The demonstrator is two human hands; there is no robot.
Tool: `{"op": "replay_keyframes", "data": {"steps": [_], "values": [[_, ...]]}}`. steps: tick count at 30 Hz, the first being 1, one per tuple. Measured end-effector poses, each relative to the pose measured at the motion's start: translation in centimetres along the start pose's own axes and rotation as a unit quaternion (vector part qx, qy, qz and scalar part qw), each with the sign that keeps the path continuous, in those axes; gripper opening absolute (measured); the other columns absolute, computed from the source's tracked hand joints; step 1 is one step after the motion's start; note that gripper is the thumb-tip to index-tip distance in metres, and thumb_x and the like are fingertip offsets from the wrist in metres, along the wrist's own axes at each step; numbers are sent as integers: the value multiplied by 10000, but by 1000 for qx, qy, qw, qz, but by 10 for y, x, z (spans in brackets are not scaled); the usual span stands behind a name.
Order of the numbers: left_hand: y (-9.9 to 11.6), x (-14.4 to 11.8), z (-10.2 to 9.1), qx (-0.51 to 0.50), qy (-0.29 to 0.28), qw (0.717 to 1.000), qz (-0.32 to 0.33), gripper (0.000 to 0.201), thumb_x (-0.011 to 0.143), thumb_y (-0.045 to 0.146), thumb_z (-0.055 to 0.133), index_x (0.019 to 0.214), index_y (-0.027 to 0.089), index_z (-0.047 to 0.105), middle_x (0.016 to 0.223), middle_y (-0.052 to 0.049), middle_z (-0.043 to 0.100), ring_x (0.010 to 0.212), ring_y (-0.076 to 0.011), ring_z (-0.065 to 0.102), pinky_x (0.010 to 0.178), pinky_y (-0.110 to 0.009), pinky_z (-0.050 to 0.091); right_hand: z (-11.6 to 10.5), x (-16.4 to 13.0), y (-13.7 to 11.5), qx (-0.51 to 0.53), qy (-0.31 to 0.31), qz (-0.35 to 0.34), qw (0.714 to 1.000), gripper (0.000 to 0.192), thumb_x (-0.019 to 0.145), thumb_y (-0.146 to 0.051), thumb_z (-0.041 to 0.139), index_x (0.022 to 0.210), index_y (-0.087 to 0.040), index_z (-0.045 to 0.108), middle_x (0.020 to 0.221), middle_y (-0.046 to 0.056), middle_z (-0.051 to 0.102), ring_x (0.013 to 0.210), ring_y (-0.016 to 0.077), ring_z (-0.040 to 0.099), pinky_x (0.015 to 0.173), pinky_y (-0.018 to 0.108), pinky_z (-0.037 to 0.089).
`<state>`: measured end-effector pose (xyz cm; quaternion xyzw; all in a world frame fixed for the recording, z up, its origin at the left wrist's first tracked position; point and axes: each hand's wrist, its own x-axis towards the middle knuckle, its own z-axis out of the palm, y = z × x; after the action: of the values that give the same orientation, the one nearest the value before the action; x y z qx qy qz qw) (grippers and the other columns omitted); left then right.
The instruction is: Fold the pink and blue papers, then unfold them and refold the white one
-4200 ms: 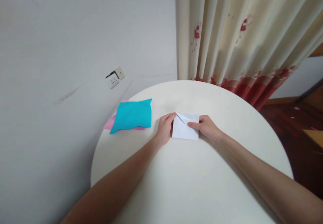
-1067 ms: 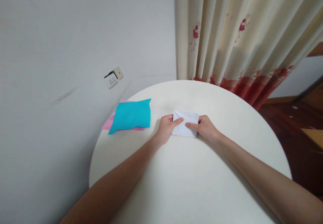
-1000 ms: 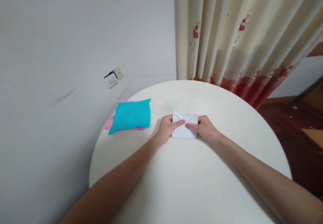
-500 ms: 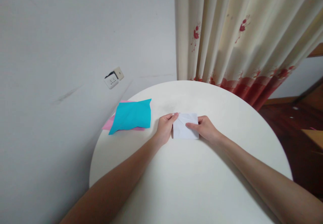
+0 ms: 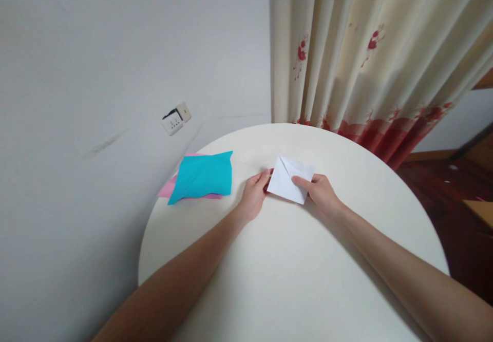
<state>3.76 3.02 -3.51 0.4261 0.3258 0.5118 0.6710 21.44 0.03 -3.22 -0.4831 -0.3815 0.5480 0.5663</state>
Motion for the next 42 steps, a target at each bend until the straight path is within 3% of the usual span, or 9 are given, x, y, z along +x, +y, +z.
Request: {"op": "replay_keyframes", "data": {"steps": [5, 12, 19, 29, 33, 37, 42], "values": [[-2, -3, 1, 67, -48, 996, 23, 477, 780, 433, 747, 1153, 157, 641, 1084, -102, 718, 949, -223, 673, 823, -323, 525, 1, 3, 3, 30, 47, -31, 998, 341, 654, -342, 826, 894, -108, 768, 1010, 142, 756, 822, 235, 688, 728, 338, 531], [-11, -4, 6, 157, 17, 981, 116, 419, 705, 310, 808, 959, 211, 491, 901, -16, 688, 825, -172, 661, 722, -253, 493, 7, 0, 10, 39, 29, -30, 998, 337, 659, -324, 817, 908, -101, 768, 1001, 142, 757, 847, 247, 694, 775, 364, 538], [-13, -2, 5, 173, 46, 974, 137, 405, 733, 283, 771, 976, 218, 454, 906, -14, 655, 814, -167, 659, 685, -243, 486, 12, -6, 8, 30, 23, -24, 999, 380, 627, -286, 831, 950, -99, 760, 1033, 141, 754, 839, 239, 703, 788, 369, 548], [-16, 1, 3, 186, 67, 971, 138, 311, 729, 244, 747, 882, 199, 480, 782, 28, 589, 682, -112, 594, 624, -215, 450, 12, -2, 8, 23, 102, -35, 994, 349, 611, -243, 798, 929, -105, 761, 1045, 141, 754, 842, 256, 713, 749, 371, 558], [-15, 1, 3, 201, 68, 968, 135, 300, 733, 259, 744, 868, 195, 483, 792, 19, 587, 712, -124, 602, 657, -232, 464, 12, -2, 6, 27, 107, -34, 993, 367, 618, -253, 795, 950, -100, 756, 1063, 149, 748, 856, 256, 713, 739, 362, 560], [-15, 1, 3, 208, 94, 957, 178, 382, 717, 240, 758, 997, 205, 500, 908, 7, 560, 753, -114, 590, 683, -233, 470, 13, -2, 8, 27, 115, -36, 992, 374, 612, -259, 803, 943, -93, 751, 1066, 160, 745, 848, 254, 713, 728, 357, 560], [-16, 5, 0, 263, 118, 939, 186, 268, 741, 248, 740, 943, 184, 577, 791, 18, 540, 717, -112, 546, 689, -233, 447, 11, 0, 10, 32, 118, -38, 992, 377, 619, -255, 801, 957, -95, 746, 1080, 160, 741, 863, 255, 712, 732, 358, 561]]}}
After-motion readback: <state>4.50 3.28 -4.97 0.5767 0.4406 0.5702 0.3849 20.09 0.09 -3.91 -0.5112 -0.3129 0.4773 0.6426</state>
